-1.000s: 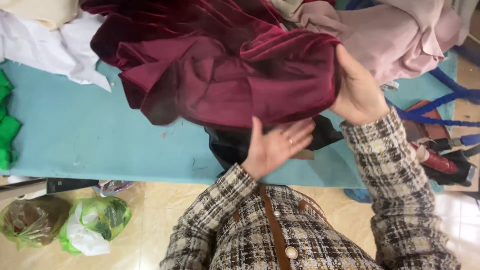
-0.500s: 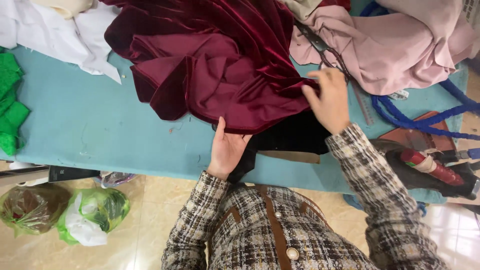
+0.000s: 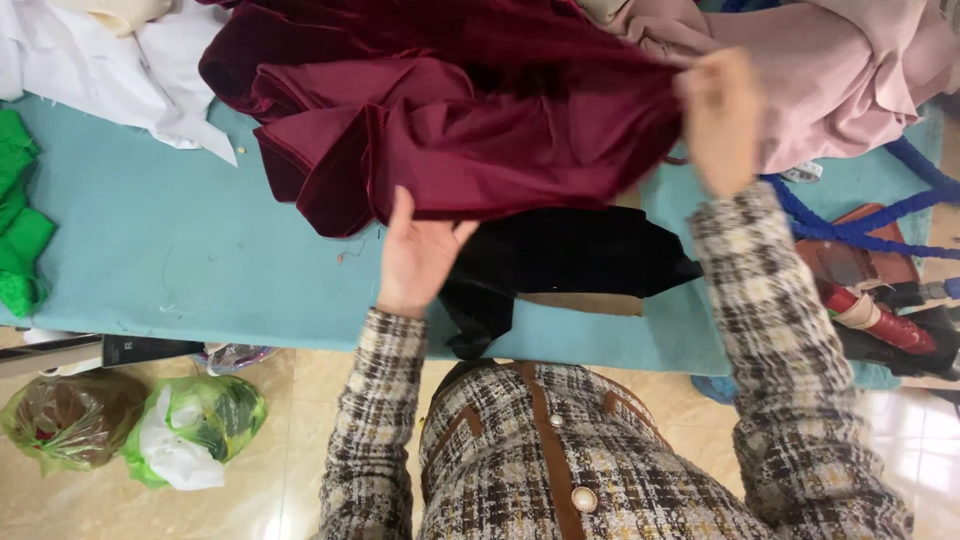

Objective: Pressing a velvet garment using a steam iron on a pressing table

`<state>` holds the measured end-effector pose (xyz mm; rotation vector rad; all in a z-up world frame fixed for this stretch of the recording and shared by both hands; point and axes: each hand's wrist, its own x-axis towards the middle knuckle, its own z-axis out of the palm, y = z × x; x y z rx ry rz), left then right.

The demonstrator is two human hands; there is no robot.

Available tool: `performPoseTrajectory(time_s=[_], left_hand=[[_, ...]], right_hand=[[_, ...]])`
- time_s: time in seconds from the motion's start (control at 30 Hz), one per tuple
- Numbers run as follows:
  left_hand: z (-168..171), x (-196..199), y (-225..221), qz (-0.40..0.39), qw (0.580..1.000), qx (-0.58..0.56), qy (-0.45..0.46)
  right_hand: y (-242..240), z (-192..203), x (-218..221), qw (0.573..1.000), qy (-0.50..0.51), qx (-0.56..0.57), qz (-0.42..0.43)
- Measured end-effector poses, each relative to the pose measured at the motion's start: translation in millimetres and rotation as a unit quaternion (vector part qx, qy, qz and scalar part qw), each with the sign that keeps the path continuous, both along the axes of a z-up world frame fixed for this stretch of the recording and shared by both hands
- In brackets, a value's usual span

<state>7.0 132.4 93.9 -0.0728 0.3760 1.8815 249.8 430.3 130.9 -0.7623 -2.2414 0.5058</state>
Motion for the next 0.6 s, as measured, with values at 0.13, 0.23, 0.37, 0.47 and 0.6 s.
performPoseTrajectory(time_s=[0.13, 0.23, 0.37, 0.47, 0.6], left_hand=[[6, -26, -8, 0.007, 0.999, 0.007, 0.046], [-7, -26, -13, 0.005, 0.998, -0.034, 0.059], [-34, -13, -15, -0.039, 0.995, -0.033, 0.088], [-52, -8, -21, -0.037, 0.990, -0.067, 0.119], [-53, -6, -23, -0.021, 0.988, -0.086, 0.123]], right_hand=[[-8, 11, 47, 0.885, 0.314, -0.337, -0.071], [-36, 13, 72, 0.770, 0.392, -0.499, 0.063], [-45, -66, 99, 0.650, 0.429, -0.619, -0.102], [-55, -115, 111, 0.659, 0.377, -0.623, -0.188], [-63, -135, 124, 0.738, 0.305, -0.560, -0.222]])
